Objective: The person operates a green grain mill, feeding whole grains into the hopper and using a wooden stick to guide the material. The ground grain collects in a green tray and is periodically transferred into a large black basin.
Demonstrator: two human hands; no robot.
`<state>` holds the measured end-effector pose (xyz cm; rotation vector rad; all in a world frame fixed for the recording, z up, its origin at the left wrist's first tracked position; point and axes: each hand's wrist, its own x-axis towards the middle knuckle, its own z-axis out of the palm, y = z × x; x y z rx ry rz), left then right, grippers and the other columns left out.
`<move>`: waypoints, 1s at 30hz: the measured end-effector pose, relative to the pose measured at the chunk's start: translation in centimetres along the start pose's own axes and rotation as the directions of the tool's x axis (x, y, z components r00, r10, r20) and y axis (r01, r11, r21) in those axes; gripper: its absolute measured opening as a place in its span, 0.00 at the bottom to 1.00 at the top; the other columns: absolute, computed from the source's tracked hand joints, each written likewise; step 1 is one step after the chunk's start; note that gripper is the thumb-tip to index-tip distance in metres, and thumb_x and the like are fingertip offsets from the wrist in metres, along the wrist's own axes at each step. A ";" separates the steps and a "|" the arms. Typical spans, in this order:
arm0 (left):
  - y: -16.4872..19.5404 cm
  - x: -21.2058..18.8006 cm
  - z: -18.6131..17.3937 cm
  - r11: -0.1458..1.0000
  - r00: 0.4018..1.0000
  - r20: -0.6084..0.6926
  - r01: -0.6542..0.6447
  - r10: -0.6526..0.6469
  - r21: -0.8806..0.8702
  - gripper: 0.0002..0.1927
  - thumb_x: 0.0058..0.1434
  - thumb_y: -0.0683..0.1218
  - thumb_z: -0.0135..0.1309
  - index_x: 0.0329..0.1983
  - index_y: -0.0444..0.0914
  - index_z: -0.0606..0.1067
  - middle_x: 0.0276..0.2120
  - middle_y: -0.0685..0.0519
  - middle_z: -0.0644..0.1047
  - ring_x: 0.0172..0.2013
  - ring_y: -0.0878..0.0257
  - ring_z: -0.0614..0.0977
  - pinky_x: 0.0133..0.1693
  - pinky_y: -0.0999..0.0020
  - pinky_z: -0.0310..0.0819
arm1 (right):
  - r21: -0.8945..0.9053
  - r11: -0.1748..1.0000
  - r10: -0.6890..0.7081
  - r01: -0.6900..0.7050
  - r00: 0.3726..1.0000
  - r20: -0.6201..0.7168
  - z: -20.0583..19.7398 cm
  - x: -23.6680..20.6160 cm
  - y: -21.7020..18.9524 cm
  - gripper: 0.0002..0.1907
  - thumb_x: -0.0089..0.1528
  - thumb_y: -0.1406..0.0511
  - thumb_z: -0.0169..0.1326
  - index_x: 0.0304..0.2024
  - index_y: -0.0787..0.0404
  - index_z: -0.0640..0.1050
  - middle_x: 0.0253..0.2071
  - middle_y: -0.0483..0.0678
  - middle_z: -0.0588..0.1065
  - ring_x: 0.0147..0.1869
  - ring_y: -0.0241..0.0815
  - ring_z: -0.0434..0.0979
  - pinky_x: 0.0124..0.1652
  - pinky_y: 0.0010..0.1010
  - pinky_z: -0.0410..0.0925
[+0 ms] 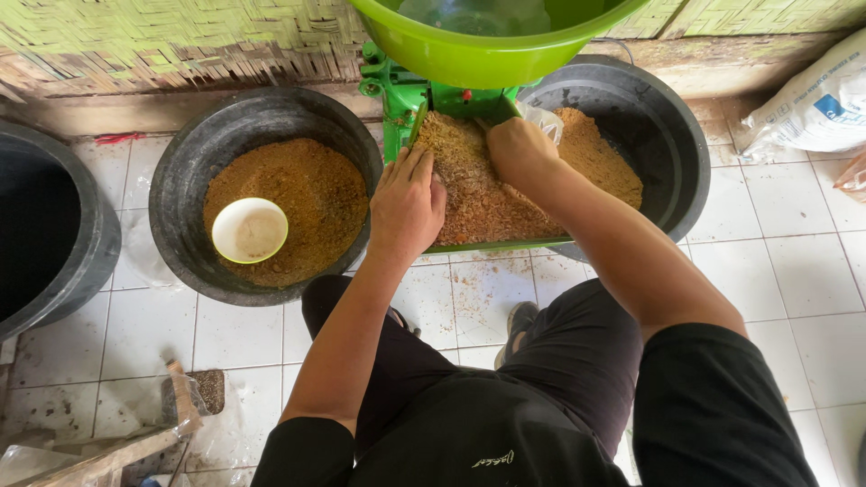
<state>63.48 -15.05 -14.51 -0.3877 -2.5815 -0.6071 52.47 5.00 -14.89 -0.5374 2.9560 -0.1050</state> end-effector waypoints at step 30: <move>-0.2 -0.1 0.8 1.000 1.000 0.019 0.012 -0.012 0.005 0.19 0.67 0.44 0.49 0.58 0.30 0.74 0.60 0.39 0.75 0.63 0.44 0.74 0.64 0.50 0.65 | -0.211 0.971 -0.023 0.111 0.925 0.380 -10.0 -8.7 0.9 0.11 0.65 0.69 0.50 0.43 0.64 0.83 0.34 0.52 0.79 0.35 0.45 0.83 0.36 0.36 0.78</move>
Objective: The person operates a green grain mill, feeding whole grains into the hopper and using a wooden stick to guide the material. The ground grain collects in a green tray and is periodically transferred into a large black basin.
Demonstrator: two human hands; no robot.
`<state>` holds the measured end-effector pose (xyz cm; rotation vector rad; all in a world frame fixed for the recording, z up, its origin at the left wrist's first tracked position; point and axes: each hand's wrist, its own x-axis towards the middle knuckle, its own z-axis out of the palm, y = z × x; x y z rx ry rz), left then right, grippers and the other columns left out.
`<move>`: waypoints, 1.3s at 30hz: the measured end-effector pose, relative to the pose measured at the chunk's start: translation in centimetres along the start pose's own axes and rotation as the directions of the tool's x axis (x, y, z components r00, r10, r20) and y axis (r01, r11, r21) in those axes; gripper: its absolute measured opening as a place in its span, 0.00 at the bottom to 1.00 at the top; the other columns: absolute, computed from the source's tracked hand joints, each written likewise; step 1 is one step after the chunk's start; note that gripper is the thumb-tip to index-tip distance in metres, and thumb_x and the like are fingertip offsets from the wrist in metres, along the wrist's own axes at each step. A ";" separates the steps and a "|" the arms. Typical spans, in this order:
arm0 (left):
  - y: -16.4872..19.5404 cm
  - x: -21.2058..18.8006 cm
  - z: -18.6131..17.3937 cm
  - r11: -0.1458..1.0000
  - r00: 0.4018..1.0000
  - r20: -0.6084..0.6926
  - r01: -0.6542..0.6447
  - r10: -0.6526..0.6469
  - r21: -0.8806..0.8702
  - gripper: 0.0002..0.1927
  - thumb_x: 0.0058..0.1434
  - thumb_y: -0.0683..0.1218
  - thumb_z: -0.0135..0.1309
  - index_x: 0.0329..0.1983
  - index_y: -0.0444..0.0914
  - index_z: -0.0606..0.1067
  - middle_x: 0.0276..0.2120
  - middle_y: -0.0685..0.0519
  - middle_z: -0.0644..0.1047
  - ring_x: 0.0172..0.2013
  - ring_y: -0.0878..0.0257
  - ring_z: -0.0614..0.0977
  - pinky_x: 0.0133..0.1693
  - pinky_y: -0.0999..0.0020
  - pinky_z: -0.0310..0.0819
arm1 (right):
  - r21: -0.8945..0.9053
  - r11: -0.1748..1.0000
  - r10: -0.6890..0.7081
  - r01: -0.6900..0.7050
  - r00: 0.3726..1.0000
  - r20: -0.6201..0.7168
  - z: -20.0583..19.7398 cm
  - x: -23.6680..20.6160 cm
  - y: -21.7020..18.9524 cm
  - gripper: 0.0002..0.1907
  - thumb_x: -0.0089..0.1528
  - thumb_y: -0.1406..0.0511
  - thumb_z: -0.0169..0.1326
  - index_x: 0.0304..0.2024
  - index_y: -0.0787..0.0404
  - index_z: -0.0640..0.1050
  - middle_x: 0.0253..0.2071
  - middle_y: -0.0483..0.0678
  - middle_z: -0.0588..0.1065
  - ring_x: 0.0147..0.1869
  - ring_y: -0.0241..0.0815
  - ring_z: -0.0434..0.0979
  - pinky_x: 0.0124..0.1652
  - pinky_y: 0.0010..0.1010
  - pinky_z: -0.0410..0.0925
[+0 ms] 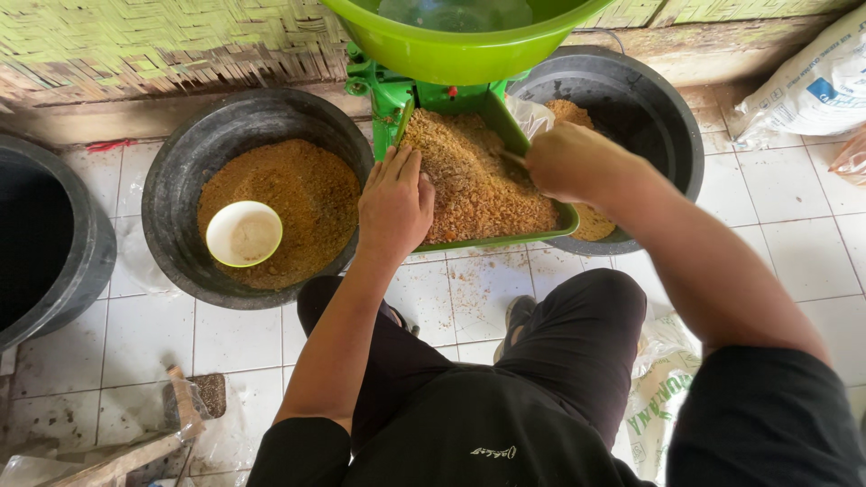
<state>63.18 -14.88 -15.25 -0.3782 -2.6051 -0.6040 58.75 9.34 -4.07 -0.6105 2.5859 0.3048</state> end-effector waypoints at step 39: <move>0.3 0.1 -0.9 1.000 1.000 -0.015 -0.014 0.014 0.012 0.19 0.65 0.43 0.51 0.56 0.28 0.74 0.58 0.37 0.76 0.62 0.43 0.75 0.63 0.50 0.67 | 0.202 0.978 0.102 -0.049 0.961 -0.258 3.7 7.6 -2.2 0.09 0.63 0.70 0.51 0.39 0.67 0.83 0.38 0.62 0.81 0.39 0.55 0.84 0.39 0.43 0.77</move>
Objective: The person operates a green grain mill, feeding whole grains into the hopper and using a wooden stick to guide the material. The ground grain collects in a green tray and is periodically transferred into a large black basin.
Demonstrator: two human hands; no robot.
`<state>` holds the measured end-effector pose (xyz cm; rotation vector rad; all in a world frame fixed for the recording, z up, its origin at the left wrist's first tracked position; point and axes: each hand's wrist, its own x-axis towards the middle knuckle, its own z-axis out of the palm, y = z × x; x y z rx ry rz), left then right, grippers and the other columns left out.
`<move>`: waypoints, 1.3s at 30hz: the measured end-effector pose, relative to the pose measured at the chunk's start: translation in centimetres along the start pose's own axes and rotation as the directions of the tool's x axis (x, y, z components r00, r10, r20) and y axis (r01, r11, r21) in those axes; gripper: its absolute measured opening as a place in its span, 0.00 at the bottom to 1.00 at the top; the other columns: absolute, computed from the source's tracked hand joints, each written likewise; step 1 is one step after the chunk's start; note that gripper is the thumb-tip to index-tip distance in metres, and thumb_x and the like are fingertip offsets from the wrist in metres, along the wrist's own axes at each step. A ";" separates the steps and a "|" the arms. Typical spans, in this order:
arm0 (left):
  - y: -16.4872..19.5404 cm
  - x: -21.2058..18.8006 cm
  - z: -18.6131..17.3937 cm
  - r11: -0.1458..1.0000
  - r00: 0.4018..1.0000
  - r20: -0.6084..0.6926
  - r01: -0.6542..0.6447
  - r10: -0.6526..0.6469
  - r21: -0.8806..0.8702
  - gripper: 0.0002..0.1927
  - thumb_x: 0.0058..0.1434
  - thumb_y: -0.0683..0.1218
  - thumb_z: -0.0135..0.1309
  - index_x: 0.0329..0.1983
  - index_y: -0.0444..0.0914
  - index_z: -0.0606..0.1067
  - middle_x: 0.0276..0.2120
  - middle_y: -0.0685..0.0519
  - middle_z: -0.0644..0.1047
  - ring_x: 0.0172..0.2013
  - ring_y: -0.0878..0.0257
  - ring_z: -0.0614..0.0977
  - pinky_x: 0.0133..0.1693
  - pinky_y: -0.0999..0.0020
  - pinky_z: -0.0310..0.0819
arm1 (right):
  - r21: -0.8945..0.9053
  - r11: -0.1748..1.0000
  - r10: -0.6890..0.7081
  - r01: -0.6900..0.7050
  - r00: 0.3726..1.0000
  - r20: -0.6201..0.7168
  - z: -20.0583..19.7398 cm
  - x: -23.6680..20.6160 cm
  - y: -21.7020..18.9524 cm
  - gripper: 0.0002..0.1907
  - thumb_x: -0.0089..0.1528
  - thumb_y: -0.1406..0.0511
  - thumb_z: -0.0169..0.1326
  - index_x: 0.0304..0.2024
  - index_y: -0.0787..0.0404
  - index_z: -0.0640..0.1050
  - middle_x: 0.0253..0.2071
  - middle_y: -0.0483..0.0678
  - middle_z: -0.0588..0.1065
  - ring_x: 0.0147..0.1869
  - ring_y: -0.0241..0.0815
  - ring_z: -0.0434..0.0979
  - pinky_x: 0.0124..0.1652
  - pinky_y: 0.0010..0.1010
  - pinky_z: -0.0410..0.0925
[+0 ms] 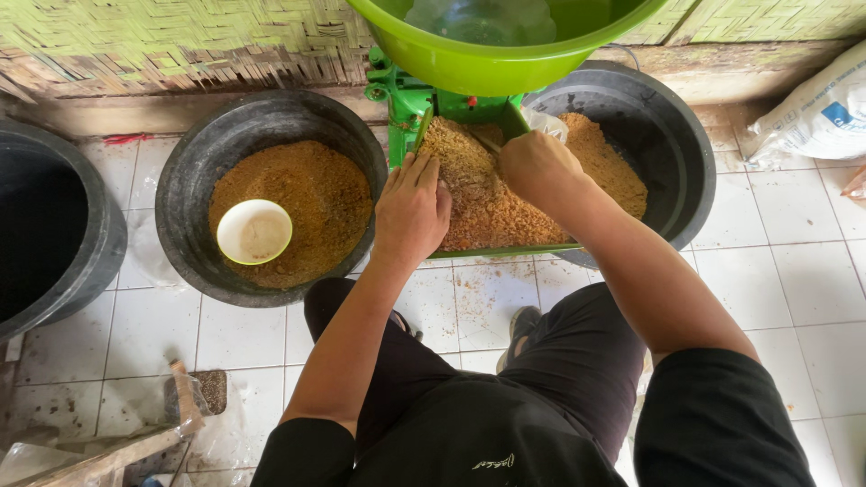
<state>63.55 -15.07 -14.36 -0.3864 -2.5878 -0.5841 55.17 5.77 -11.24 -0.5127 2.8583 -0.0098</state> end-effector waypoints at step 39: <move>0.3 0.1 -0.3 0.998 0.998 0.055 -0.007 0.010 -0.068 0.20 0.67 0.43 0.49 0.59 0.29 0.75 0.60 0.36 0.75 0.61 0.39 0.75 0.62 0.49 0.68 | -0.015 0.993 -0.120 0.119 0.980 -0.159 2.5 0.7 2.7 0.12 0.64 0.63 0.53 0.34 0.63 0.83 0.32 0.58 0.81 0.36 0.55 0.83 0.31 0.45 0.75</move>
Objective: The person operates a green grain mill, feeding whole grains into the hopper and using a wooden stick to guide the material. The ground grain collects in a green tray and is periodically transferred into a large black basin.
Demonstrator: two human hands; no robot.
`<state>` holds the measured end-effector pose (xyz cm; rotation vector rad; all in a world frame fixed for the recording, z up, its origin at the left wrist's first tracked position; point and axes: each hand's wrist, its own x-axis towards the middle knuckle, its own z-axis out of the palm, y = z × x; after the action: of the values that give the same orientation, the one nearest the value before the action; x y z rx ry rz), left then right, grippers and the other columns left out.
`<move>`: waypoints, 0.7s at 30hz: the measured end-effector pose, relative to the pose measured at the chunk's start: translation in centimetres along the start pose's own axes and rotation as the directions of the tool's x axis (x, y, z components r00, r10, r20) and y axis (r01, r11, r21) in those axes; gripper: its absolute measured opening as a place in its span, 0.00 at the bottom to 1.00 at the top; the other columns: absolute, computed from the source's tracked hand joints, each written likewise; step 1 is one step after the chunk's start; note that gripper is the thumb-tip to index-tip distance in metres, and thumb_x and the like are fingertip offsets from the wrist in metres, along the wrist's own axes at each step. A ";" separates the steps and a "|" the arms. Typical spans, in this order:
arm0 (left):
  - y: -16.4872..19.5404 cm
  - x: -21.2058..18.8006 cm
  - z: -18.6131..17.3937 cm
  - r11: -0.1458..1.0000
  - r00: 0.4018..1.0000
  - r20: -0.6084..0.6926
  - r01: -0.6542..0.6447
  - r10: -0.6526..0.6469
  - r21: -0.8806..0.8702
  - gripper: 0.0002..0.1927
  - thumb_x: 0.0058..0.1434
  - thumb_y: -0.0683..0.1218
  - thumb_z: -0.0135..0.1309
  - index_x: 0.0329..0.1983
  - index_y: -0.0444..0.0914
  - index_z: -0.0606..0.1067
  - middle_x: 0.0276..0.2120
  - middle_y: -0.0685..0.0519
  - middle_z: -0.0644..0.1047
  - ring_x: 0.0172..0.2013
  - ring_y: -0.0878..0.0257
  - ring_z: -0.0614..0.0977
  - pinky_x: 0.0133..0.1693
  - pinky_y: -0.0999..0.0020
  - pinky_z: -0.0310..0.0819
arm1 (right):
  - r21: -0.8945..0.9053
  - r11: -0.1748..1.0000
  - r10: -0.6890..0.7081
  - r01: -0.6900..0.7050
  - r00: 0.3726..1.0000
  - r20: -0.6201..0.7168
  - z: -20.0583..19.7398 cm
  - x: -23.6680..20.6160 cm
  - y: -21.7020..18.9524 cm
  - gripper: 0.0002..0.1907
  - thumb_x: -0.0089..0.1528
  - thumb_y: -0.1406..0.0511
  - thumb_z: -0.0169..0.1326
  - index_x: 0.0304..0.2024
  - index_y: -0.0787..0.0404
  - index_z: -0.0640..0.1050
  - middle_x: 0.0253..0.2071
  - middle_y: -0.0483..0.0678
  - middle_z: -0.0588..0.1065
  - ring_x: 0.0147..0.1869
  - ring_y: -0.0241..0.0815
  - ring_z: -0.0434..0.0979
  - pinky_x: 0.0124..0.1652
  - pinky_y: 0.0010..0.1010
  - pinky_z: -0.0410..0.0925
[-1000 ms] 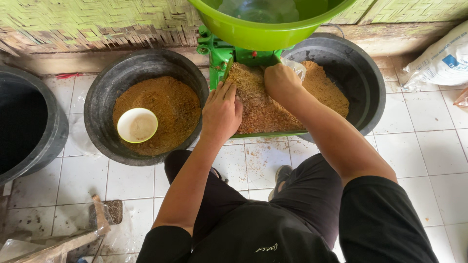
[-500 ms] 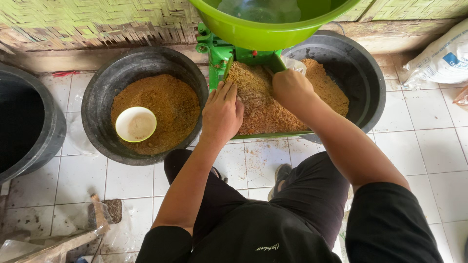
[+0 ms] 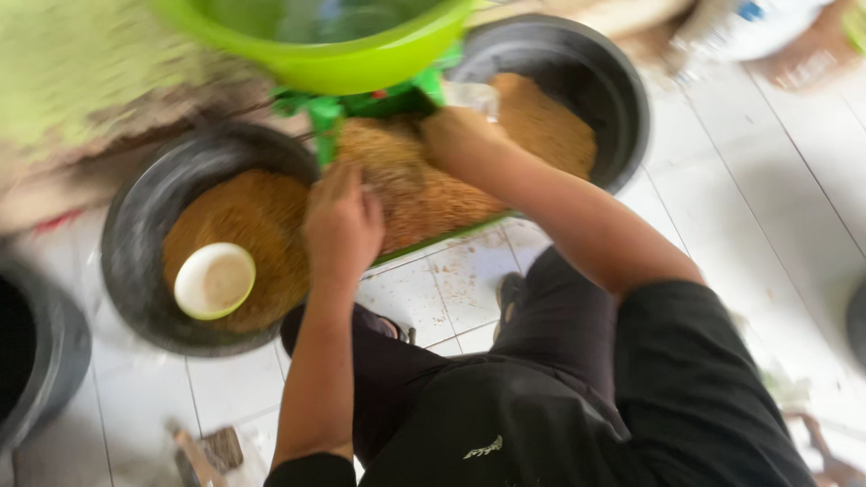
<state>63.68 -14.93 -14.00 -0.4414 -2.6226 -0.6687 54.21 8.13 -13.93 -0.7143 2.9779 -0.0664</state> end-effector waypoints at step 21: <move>1.9 -4.6 -1.1 0.997 0.997 -0.001 -0.076 0.076 0.012 0.19 0.71 0.44 0.49 0.60 0.28 0.75 0.61 0.36 0.75 0.63 0.36 0.73 0.63 0.47 0.65 | 0.324 0.935 0.100 0.143 0.772 -0.628 -0.1 -14.1 -1.0 0.07 0.64 0.68 0.56 0.41 0.65 0.80 0.35 0.55 0.77 0.38 0.51 0.78 0.36 0.40 0.74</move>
<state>68.73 -14.82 -14.47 -0.5341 -2.5925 -0.6278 67.16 13.60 -12.83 -0.7996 3.4057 -1.0313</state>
